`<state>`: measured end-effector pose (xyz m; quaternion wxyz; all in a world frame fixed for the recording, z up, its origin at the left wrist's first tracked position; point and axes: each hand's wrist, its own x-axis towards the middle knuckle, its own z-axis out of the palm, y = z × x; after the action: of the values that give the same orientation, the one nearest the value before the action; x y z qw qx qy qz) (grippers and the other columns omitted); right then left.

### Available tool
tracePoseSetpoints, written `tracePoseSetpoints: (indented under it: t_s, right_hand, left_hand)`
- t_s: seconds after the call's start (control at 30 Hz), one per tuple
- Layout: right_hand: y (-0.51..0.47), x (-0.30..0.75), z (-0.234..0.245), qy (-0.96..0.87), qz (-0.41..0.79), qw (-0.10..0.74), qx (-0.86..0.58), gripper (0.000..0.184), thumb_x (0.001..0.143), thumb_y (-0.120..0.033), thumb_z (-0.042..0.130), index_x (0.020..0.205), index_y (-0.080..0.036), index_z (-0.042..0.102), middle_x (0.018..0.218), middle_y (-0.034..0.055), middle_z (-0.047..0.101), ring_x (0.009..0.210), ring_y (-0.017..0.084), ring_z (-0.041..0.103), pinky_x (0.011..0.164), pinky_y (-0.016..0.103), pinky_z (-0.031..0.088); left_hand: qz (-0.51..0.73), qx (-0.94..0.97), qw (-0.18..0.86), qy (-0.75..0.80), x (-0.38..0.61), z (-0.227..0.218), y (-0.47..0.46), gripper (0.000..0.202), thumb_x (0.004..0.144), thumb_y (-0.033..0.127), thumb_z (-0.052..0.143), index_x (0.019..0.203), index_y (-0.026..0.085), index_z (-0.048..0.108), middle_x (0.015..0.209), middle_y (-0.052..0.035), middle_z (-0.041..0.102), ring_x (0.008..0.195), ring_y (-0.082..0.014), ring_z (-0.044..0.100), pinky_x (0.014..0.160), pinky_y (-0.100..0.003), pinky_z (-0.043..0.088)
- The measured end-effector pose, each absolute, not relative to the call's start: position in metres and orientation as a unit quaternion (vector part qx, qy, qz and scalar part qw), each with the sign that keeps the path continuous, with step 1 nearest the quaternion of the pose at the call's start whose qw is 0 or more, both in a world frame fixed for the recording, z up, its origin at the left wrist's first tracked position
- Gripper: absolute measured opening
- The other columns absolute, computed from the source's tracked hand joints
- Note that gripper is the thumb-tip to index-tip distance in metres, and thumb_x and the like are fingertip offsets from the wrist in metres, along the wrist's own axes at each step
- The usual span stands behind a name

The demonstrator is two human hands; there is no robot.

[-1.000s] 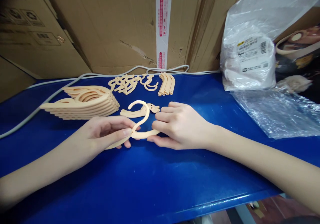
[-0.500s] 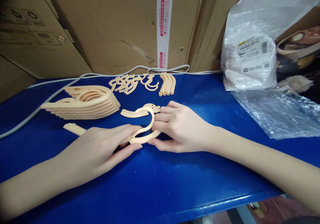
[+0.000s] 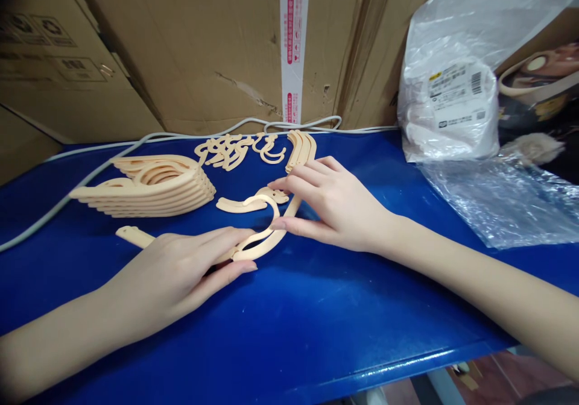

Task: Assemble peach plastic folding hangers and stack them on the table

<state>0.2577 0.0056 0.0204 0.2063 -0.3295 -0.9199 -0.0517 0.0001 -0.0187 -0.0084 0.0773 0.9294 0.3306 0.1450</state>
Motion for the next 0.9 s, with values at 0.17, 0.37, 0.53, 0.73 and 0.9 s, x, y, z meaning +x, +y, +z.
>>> tracePoseSetpoints:
  t_s: [0.17,0.37,0.53,0.73,0.9]
  right_hand:
    - [0.008,0.261,0.020,-0.913,-0.056,0.216,-0.342,0.046,0.098,-0.052,0.046,0.122,-0.015,0.060,0.116,0.0144,0.066,0.106,0.027,0.059,0.089,0.043,0.041]
    - [-0.003,0.256,0.023,-0.900,-0.116,0.258,-0.331,0.027,0.099,-0.037,0.050,0.111,-0.018,0.064,0.096,0.0104,0.069,0.086,0.023,0.062,0.074,0.037,0.044]
    - [-0.015,0.247,0.013,-0.936,-0.072,0.224,-0.261,0.027,0.101,-0.029,0.046,0.115,-0.014,0.063,0.077,0.0030,0.072,0.060,0.013,0.060,0.058,0.029,0.040]
    - [-0.015,0.241,0.006,-0.940,-0.017,0.219,-0.260,0.026,0.100,-0.028,0.048,0.113,-0.013,0.064,0.092,0.0060,0.075,0.074,0.014,0.067,0.066,0.028,0.046]
    - [-0.010,0.244,0.010,-0.930,-0.006,0.236,-0.283,0.023,0.101,-0.030,0.047,0.097,-0.015,0.065,0.085,0.0051,0.070,0.075,0.015,0.062,0.068,0.027,0.045]
  left_hand:
    - [0.149,0.927,0.097,0.329,-0.001,-0.006,-0.018,0.030,0.103,0.043,0.037,0.108,0.021,0.058,0.097,-0.0001,0.073,0.072,-0.0176,0.069,0.056,-0.028,0.039]
    - [0.144,0.923,0.119,0.337,0.000,-0.002,-0.017,0.028,0.102,0.041,0.040,0.100,0.021,0.059,0.090,-0.0005,0.072,0.066,-0.0148,0.065,0.054,-0.025,0.036]
    - [0.156,0.920,0.134,0.333,0.001,-0.004,-0.016,0.026,0.102,0.040,0.041,0.107,0.022,0.059,0.097,-0.0010,0.073,0.069,-0.0143,0.066,0.055,-0.024,0.038]
    - [0.182,0.925,0.096,0.320,0.002,-0.007,-0.018,0.026,0.103,0.040,0.041,0.109,0.021,0.058,0.099,0.0000,0.074,0.071,-0.0158,0.069,0.054,-0.026,0.040]
    - [0.181,0.939,0.041,0.291,0.003,-0.006,-0.018,0.030,0.102,0.043,0.043,0.106,0.019,0.060,0.091,0.0002,0.074,0.071,-0.0175,0.071,0.053,-0.028,0.040]
